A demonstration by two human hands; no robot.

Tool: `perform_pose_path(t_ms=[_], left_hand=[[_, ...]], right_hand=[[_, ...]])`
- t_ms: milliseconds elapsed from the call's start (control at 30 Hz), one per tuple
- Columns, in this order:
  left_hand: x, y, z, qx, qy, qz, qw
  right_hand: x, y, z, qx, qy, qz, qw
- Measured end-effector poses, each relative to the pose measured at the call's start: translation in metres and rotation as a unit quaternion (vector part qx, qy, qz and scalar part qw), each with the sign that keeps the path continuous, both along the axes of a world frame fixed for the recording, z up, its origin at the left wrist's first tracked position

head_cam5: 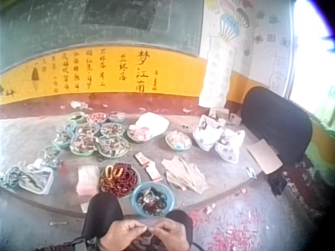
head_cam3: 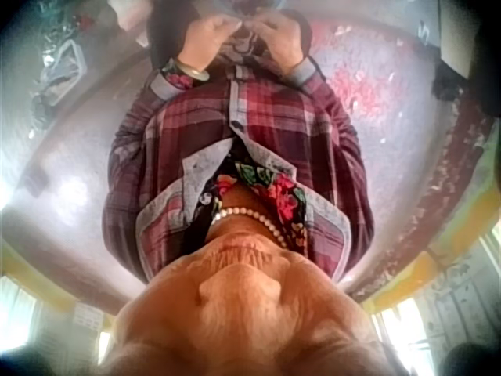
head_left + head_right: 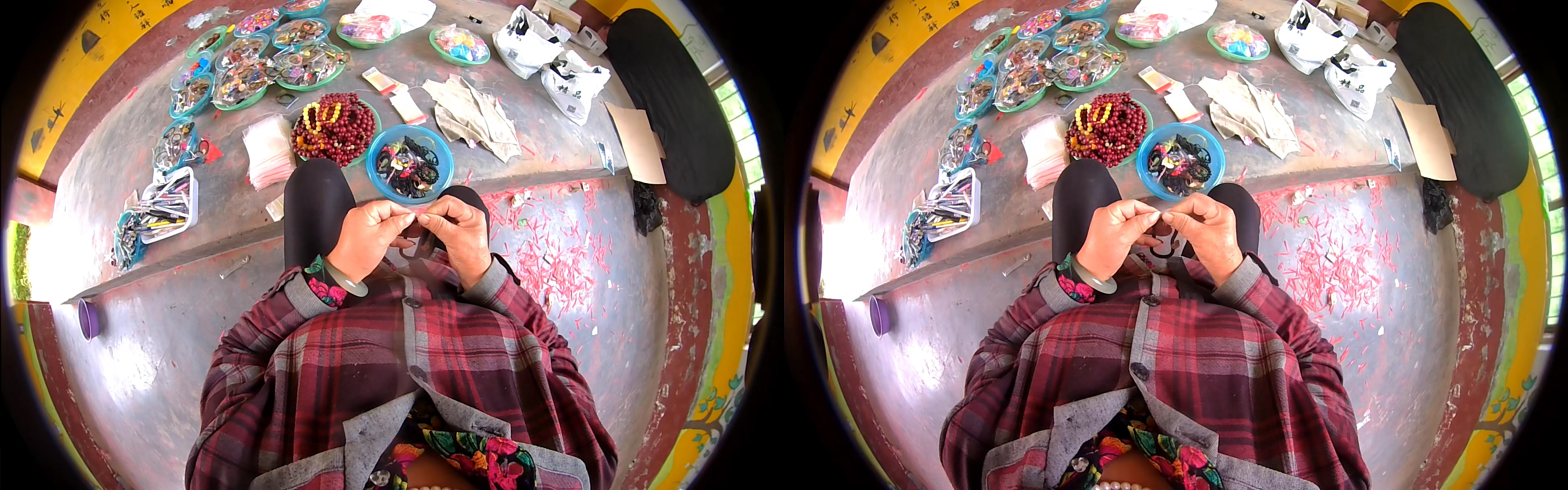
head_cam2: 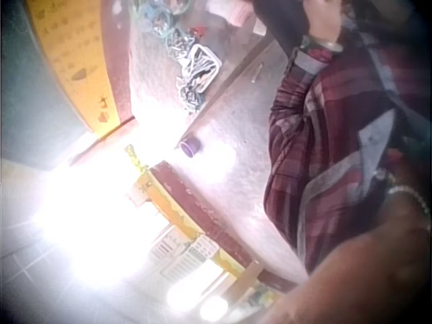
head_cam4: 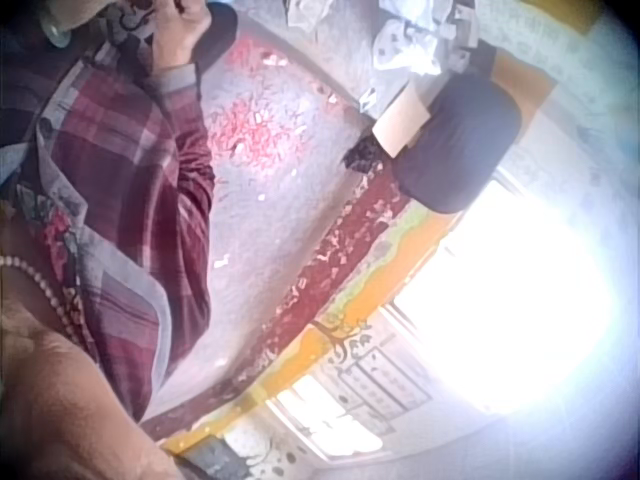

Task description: The person sits on the floor and packs small hair accessories into clear plastic bags. They open a bag, insert a hair tie, and seal it, repeating the process with items from nearby bowls.

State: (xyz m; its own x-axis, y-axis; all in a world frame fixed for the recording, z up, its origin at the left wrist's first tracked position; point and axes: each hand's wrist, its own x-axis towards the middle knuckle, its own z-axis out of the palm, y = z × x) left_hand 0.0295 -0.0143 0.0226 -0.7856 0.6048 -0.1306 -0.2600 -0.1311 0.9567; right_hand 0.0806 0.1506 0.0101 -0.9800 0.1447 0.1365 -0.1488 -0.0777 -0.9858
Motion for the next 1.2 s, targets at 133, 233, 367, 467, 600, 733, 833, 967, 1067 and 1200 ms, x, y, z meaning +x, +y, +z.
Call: perform_pose_path(t_ms=[133, 233, 367, 467, 600, 733, 833, 967, 1067, 1200], left_hand=[[0.000, 0.000, -0.002, 0.010, -0.002, 0.007, 1.000], [0.000, -0.001, -0.003, 0.004, -0.001, 0.009, 1.000], [-0.003, -0.007, 0.005, -0.027, 0.015, 0.028, 0.999], [-0.004, -0.008, 0.005, -0.009, 0.013, 0.032, 0.999], [-0.003, -0.006, 0.002, -0.020, -0.002, 0.023, 1.000], [-0.003, -0.006, 0.001, -0.023, 0.000, 0.013, 1.000], [-0.003, -0.006, 0.003, -0.015, 0.003, 0.009, 1.000], [-0.005, -0.007, 0.011, -0.038, -0.024, -0.017, 0.999], [-0.007, -0.004, 0.010, -0.095, 0.009, -0.057, 0.994], [-0.007, -0.004, -0.006, -0.066, 0.050, -0.035, 0.996]], right_hand=[[0.000, -0.001, -0.001, -0.044, -0.033, 0.013, 0.998], [0.000, 0.000, -0.005, -0.062, -0.070, 0.011, 0.996], [0.000, 0.008, -0.006, -0.071, -0.111, 0.003, 0.991], [0.001, 0.010, -0.003, -0.079, -0.113, 0.007, 0.990], [0.002, 0.006, 0.003, -0.083, -0.117, 0.015, 0.990], [0.003, 0.008, -0.005, -0.081, -0.115, 0.019, 0.990], [0.004, 0.008, -0.005, -0.068, -0.093, 0.013, 0.993], [0.004, 0.008, -0.004, -0.047, -0.072, 0.006, 0.996], [0.003, 0.007, -0.007, -0.016, -0.058, 0.013, 0.998], [0.003, 0.003, -0.003, -0.010, -0.050, 0.020, 0.998]])
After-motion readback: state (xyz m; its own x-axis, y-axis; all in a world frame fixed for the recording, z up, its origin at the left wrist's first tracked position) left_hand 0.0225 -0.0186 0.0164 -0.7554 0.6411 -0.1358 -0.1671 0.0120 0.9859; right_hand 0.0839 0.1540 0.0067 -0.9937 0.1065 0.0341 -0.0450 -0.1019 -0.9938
